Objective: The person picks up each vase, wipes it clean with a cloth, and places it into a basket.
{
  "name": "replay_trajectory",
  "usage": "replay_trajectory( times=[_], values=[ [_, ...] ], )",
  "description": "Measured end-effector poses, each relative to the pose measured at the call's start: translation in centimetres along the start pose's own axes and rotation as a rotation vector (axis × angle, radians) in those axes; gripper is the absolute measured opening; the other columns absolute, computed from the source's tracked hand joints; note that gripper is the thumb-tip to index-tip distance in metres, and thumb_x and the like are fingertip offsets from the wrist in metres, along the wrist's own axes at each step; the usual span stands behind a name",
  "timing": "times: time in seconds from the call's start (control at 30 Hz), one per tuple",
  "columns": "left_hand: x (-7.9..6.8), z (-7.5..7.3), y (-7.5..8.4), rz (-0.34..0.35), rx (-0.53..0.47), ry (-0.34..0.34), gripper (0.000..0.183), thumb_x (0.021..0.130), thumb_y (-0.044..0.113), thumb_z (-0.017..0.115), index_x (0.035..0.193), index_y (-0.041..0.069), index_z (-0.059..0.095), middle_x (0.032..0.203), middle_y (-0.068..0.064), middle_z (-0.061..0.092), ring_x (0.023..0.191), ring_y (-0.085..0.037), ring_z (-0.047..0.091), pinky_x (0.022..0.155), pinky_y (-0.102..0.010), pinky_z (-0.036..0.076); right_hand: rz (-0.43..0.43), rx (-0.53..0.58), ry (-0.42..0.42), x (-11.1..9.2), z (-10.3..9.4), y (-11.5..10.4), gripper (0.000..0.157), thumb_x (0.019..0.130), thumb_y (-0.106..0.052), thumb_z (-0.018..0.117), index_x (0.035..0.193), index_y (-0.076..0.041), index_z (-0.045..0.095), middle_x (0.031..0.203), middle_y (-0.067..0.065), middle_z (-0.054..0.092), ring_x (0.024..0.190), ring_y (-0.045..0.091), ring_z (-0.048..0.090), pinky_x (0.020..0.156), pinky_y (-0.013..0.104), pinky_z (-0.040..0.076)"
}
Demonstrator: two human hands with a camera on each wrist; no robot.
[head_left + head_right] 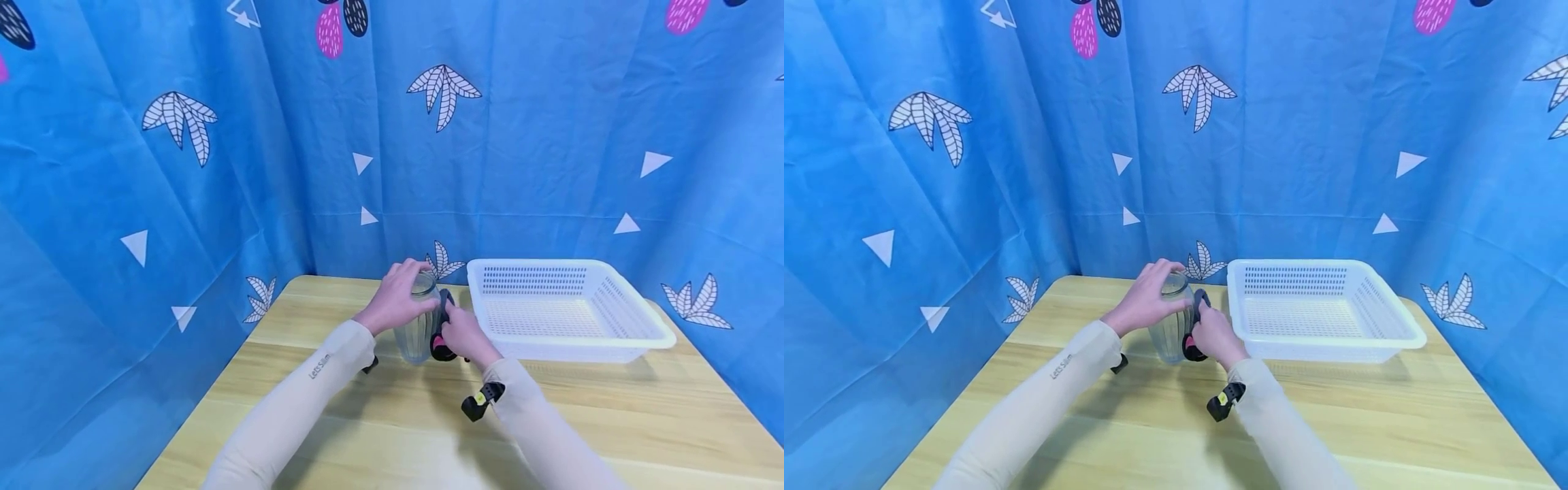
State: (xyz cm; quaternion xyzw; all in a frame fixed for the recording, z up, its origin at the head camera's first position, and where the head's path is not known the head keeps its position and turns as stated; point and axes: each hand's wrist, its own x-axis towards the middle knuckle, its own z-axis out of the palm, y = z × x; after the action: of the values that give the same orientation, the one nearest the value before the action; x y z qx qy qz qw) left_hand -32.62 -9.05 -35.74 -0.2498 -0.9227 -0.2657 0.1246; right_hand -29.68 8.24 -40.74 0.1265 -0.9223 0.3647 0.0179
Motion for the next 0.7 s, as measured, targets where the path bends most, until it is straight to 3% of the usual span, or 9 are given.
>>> replay_trajectory(
  times=[0.13,0.23,0.33,0.4,0.57,0.7],
  values=[
    [0.0,-0.1,-0.3,0.02,0.031,0.017,0.068,0.088,0.054,0.07,0.144,0.023,0.048,0.142,0.005,0.051,0.132,-0.025,0.042,0.11,-0.049,0.037,0.04,0.019,-0.08,-0.2,1.8,1.4,0.056,0.096,-0.003,0.046,0.15,0.009,0.038,0.141,0.031,0.053,0.105,0.032,0.063,0.09,0.046,0.052],
    [-0.1,0.1,-0.3,-0.007,0.066,0.035,0.07,0.088,0.057,0.068,0.146,0.023,0.047,0.14,0.001,0.046,0.125,-0.024,0.043,0.104,-0.047,0.04,0.051,0.019,-0.108,-0.5,2.7,2.1,0.055,0.096,-0.003,0.047,0.148,0.012,0.038,0.147,0.031,0.047,0.105,0.032,0.063,0.089,0.044,0.051],
    [-0.2,0.4,-0.2,-0.047,0.115,0.064,0.077,0.085,0.06,0.068,0.147,0.021,0.045,0.127,-0.003,0.042,0.11,-0.022,0.043,0.092,-0.041,0.039,0.058,0.007,-0.096,-1.0,3.0,2.2,0.055,0.096,-0.003,0.049,0.149,0.011,0.038,0.147,0.031,0.047,0.085,0.031,0.063,0.074,0.04,0.05],
    [-0.4,0.6,-0.2,-0.067,0.173,0.083,0.08,0.083,0.064,0.066,0.147,0.02,0.045,0.117,-0.003,0.041,0.1,-0.021,0.041,0.084,-0.037,0.035,0.061,0.002,-0.089,-1.4,2.9,2.0,0.056,0.097,-0.004,0.049,0.149,0.01,0.037,0.148,0.031,0.046,0.084,0.03,0.063,0.072,0.038,0.049],
    [-0.6,0.4,-0.2,-0.057,0.263,0.112,0.081,0.082,0.067,0.066,0.145,0.019,0.047,0.107,-0.002,0.043,0.091,-0.02,0.039,0.079,-0.035,0.03,0.037,-0.01,-0.03,-2.4,2.4,0.9,0.055,0.096,-0.003,0.049,0.148,0.01,0.04,0.145,0.032,0.048,0.105,0.032,0.061,0.084,0.042,0.05],
    [-0.6,-0.2,0.1,-0.061,0.206,0.092,0.081,0.083,0.061,0.071,0.147,0.018,0.045,0.108,-0.004,0.045,0.091,-0.021,0.043,0.079,-0.034,0.038,0.014,-0.024,0.049,-2.8,1.5,-0.3,0.057,0.095,-0.004,0.05,0.151,0.003,0.039,0.14,0.032,0.053,0.113,0.034,0.062,0.089,0.047,0.051]
  ],
)
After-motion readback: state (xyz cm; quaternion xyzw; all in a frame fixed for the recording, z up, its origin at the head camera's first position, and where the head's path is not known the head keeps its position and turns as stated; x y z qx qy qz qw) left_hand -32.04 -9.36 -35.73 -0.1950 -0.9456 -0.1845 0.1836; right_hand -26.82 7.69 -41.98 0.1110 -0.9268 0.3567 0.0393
